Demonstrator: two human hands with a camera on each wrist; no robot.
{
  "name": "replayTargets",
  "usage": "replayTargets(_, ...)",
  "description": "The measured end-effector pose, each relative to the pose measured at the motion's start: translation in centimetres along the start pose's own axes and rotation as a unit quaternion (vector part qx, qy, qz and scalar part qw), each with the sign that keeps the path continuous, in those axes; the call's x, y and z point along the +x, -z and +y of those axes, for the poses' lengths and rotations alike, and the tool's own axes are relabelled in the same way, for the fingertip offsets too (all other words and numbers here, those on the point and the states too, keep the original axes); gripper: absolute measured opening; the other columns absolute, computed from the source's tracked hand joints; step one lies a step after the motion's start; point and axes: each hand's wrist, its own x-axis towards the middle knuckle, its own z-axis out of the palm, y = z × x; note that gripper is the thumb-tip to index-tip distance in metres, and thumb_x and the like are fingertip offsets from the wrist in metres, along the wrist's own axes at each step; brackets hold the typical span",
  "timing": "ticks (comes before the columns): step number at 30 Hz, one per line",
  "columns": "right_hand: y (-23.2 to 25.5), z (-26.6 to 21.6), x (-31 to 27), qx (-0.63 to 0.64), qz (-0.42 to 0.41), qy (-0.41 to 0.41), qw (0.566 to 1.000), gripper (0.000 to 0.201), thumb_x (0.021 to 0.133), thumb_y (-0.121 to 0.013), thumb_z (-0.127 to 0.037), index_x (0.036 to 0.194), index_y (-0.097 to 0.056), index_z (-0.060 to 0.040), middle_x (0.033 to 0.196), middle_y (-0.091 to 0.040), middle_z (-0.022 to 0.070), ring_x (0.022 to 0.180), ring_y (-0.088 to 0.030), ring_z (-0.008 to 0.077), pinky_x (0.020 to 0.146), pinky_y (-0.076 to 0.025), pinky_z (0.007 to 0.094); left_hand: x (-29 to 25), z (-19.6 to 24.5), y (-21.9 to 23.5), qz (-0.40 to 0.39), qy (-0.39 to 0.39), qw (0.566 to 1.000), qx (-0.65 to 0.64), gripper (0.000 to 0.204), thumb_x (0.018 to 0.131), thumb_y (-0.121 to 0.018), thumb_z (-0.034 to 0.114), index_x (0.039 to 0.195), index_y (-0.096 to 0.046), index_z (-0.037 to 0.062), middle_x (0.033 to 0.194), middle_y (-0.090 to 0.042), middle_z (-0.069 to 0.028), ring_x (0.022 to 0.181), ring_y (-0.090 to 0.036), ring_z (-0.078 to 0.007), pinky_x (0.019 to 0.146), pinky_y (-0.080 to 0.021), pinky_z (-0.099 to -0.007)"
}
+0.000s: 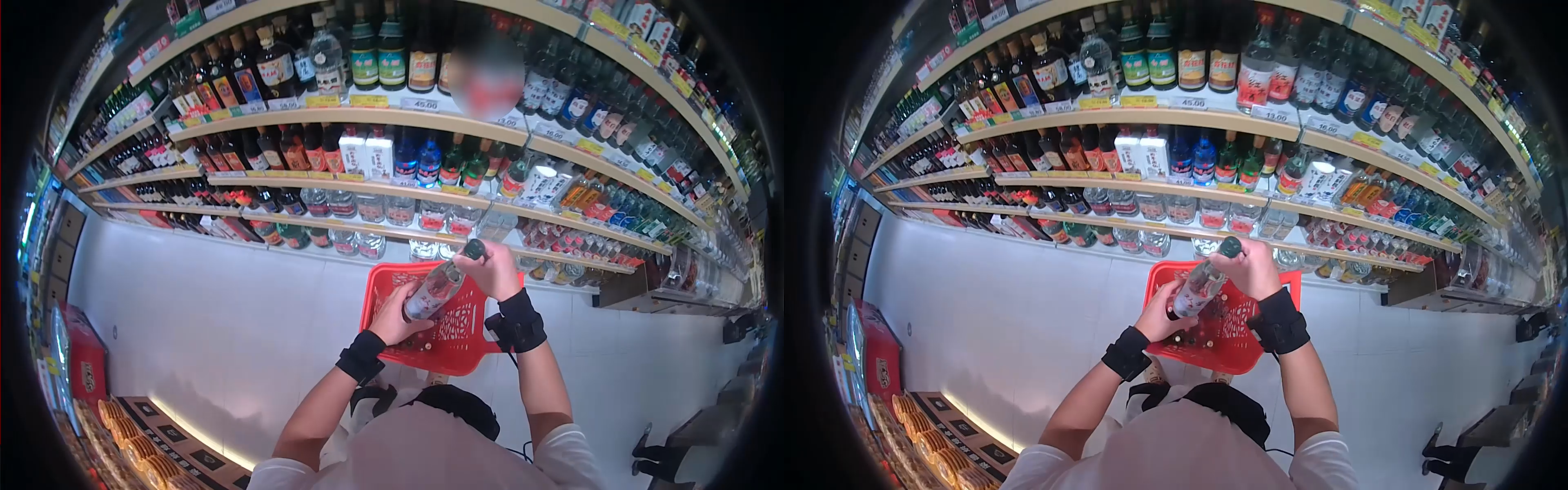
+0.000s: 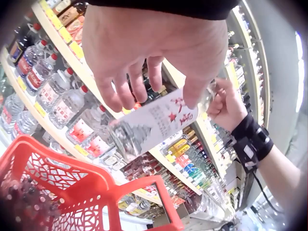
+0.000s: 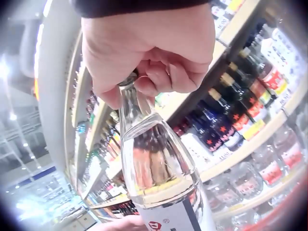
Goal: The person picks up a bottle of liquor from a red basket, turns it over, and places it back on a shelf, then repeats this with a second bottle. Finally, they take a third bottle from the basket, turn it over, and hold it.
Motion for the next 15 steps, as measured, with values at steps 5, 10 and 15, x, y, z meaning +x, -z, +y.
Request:
replayTargets(5, 2.8, -2.0, 1.9, 0.107, -0.052, 0.041, 0.992, 0.015, 0.086, -0.072, -0.015, 0.085, -0.068, -0.0002, 0.072, -0.06, -0.0064, 0.07, -0.051, 0.0023, 0.063, -0.042, 0.0214, 3.0, 2.7, -2.6, 0.058, -0.002, 0.997, -0.055, 0.08, 0.065, -0.09, 0.025, 0.129, -0.048, 0.0021, 0.117, -0.062, -0.0159, 0.109, -0.062, -0.0289, 0.094, -0.048, -0.0391)
replayTargets(10, 4.5, -2.3, 2.8, 0.31, -0.071, 0.066, 0.946, 0.03, 0.086, -0.076, -0.023, 0.102, -0.066, -0.0001, 0.076, -0.061, -0.0039, 0.072, -0.052, 0.0009, 0.062, -0.043, 0.0203, 3.5, 5.6, -4.2, 0.067, -0.033, 0.994, -0.075, 0.066, 0.068, -0.087, 0.022, 0.12, -0.052, 0.0027, 0.103, -0.066, -0.0107, 0.093, -0.066, -0.0217, 0.084, -0.053, -0.0362)
replayTargets(15, 6.8, -0.6, 1.8, 0.224, -0.145, 0.126, 0.955, 0.062, 0.084, -0.077, -0.028, 0.133, -0.049, -0.0046, 0.111, -0.055, 0.0054, 0.086, -0.055, 0.0088, 0.074, -0.047, 0.0252, 4.2, 9.7, -4.3, 0.063, 0.0, 0.978, -0.199, 0.059, 0.07, -0.085, 0.015, 0.118, -0.053, 0.0024, 0.099, -0.065, -0.0055, 0.089, -0.064, -0.0138, 0.082, -0.052, -0.0317)
